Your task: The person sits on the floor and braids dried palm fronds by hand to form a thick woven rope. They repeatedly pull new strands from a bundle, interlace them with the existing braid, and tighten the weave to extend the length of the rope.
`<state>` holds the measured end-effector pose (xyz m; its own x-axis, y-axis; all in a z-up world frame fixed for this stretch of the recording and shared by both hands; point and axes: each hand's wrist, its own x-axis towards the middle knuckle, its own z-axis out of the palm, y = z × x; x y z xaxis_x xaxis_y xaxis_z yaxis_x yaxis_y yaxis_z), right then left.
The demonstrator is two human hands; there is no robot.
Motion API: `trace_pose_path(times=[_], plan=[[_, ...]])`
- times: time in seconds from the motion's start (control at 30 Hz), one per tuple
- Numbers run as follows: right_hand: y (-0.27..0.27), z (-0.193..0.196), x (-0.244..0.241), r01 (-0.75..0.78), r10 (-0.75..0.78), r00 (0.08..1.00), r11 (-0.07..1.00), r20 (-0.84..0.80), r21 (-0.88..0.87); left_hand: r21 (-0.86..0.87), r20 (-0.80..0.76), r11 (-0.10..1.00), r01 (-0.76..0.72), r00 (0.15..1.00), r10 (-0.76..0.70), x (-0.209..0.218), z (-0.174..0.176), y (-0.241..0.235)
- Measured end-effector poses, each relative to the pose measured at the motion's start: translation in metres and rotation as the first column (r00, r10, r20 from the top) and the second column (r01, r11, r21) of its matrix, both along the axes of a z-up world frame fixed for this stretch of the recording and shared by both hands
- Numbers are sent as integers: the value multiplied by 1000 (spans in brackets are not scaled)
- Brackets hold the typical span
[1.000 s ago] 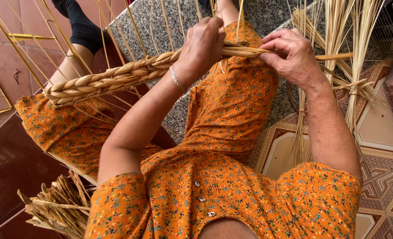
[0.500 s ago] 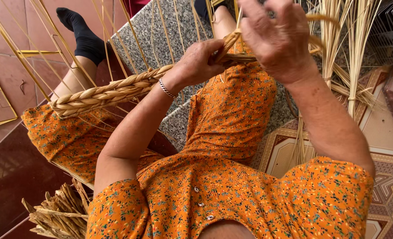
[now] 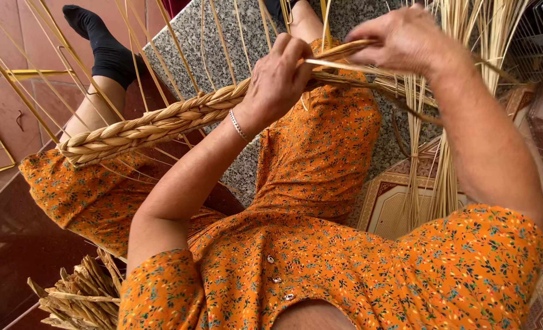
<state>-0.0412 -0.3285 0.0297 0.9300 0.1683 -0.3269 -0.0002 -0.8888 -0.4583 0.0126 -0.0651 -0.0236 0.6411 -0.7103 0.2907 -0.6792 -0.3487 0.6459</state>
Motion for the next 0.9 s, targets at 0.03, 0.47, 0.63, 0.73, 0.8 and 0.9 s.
trace_pose_path(times=[0.03, 0.47, 0.63, 0.73, 0.8, 0.9], plan=[[8, -7, -4, -15, 9, 996, 997, 90, 70, -25, 63, 999, 29, 998, -28, 0, 1, 5], [32, -39, -37, 430, -313, 894, 803, -322, 413, 42, -234, 997, -67, 969, 75, 37, -34, -16], [4, -36, -53, 388, -357, 918, 901, -175, 195, 136, -714, 971, -197, 660, 234, 45, -33, -16], [1, -43, -62, 147, 111, 668, 949, 735, -277, 1, -231, 960, -282, 933, 274, 38, -37, -15], [9, -52, -72, 151, -55, 723, 985, 689, -80, -149, 58, 944, -293, 951, 304, 31, -42, -18], [24, -59, -83, 69, 7, 786, 993, 618, -98, 106, 331, 949, -296, 911, 247, 22, -46, -27]])
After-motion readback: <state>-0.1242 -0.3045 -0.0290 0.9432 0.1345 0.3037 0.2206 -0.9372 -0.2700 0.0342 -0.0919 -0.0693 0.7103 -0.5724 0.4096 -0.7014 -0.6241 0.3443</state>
